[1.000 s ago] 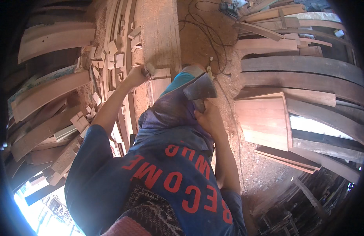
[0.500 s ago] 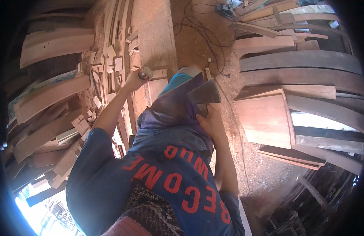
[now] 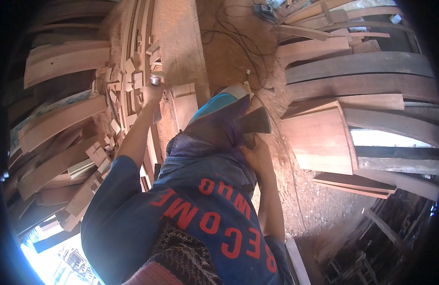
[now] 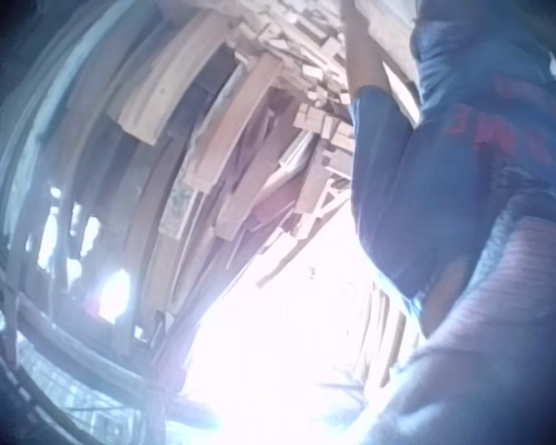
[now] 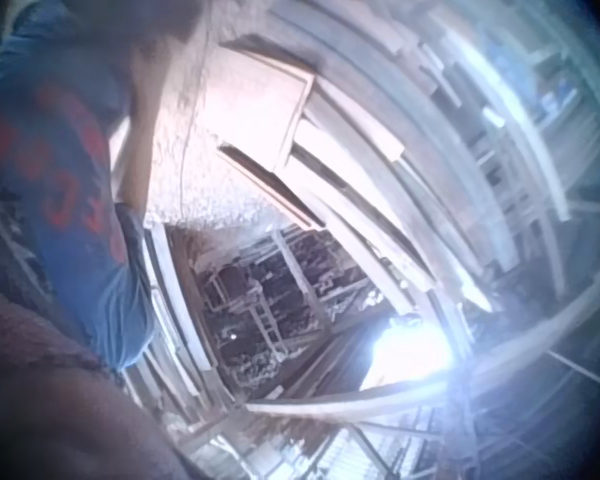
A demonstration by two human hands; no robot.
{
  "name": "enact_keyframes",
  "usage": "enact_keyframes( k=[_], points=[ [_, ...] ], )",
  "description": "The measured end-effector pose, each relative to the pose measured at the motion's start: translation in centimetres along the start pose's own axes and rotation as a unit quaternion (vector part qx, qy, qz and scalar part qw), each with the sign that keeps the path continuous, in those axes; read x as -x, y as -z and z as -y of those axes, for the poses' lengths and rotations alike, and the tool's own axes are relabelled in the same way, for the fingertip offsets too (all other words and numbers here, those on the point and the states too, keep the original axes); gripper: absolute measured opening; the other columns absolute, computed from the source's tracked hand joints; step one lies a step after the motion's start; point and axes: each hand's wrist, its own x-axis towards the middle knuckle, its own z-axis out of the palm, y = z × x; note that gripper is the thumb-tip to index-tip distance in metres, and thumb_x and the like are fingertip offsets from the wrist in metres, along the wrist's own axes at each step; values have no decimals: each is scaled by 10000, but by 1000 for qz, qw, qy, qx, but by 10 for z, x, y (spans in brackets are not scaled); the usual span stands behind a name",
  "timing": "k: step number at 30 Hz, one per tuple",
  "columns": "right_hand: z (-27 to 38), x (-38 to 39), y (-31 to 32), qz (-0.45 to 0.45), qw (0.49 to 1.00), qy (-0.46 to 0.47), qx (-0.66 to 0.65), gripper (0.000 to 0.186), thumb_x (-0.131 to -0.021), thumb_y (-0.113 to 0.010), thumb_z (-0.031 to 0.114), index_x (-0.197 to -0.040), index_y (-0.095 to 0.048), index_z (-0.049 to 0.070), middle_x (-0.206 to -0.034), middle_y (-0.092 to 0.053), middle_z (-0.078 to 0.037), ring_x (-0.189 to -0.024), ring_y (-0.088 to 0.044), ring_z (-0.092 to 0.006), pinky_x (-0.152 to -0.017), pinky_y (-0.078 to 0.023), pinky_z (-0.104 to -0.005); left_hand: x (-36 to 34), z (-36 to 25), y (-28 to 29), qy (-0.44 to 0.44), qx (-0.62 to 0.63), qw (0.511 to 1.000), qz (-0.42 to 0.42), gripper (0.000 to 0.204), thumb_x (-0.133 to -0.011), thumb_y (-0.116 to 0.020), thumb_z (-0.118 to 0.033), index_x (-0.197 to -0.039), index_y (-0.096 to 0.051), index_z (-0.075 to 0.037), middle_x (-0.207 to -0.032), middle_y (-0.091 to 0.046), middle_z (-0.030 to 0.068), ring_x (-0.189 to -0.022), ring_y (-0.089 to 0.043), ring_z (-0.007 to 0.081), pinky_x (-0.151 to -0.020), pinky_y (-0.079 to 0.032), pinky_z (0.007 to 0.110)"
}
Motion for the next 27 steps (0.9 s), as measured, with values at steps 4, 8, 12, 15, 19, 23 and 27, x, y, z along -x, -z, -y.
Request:
enact_keyframes(
  k=[4,8,12,15,19,23,27],
  points=[
    [15,6,8,18,999,-44,-19,326,-862,-750,66,-1156,-641,-23,-765,-665,-85,-545,-594,-154,-500,-457,-331,-16,-9,39,-24,122,992,-33,447,-823,-895,-330,-1107,-703,-44,-937,-762,65,-778,-686,134,-738,-570,335],
    [18,0,8,38,998,-45,-28,316,-859,-754,61,-1138,-631,-26,-757,-657,-86,-546,-590,-152,-495,-453,-331,-3,-74,71,-48,304,951,19,325,-841,-875,-307,-1007,-706,-86,-923,-732,43,-794,-673,134,-765,-562,330],
    [27,-14,4,46,998,-28,-19,305,-856,-757,58,-1120,-627,-26,-768,-655,-87,-550,-585,-148,-493,-445,-329,16,-117,58,-92,306,942,107,287,-809,-872,-263,-964,-693,-100,-879,-699,32,-833,-654,152,-814,-534,359],
    [33,-22,0,57,997,-44,-35,316,-850,-758,59,-1130,-636,-24,-782,-660,-88,-566,-589,-148,-505,-449,-328,35,-137,24,-138,349,908,185,227,-811,-830,-59,-946,-649,-87,-821,-643,13,-769,-609,124,-707,-499,306],
    [44,-27,0,51,998,-29,-24,322,-839,-755,57,-1135,-654,-16,-788,-664,-83,-598,-600,-150,-532,-463,-328,45,-126,-12,-94,352,901,235,188,-817,-825,-60,-888,-652,-82,-818,-638,6,-807,-623,126,-753,-509,312],
    [52,-32,3,43,999,-22,23,308,-839,-753,64,-1123,-660,-11,-796,-667,-79,-617,-601,-153,-557,-474,-335,45,-117,-17,-100,283,915,268,179,-826,-831,-85,-894,-666,-75,-823,-648,-4,-797,-612,117,-748,-509,313],
    [67,-39,11,43,998,-23,33,295,-850,-765,92,-1103,-666,-24,-802,-661,-64,-678,-602,-140,-611,-480,-326,44,-112,-18,-104,263,907,311,255,-835,-872,-164,-963,-680,-56,-862,-686,16,-814,-637,125,-775,-541,340]
  ],
)
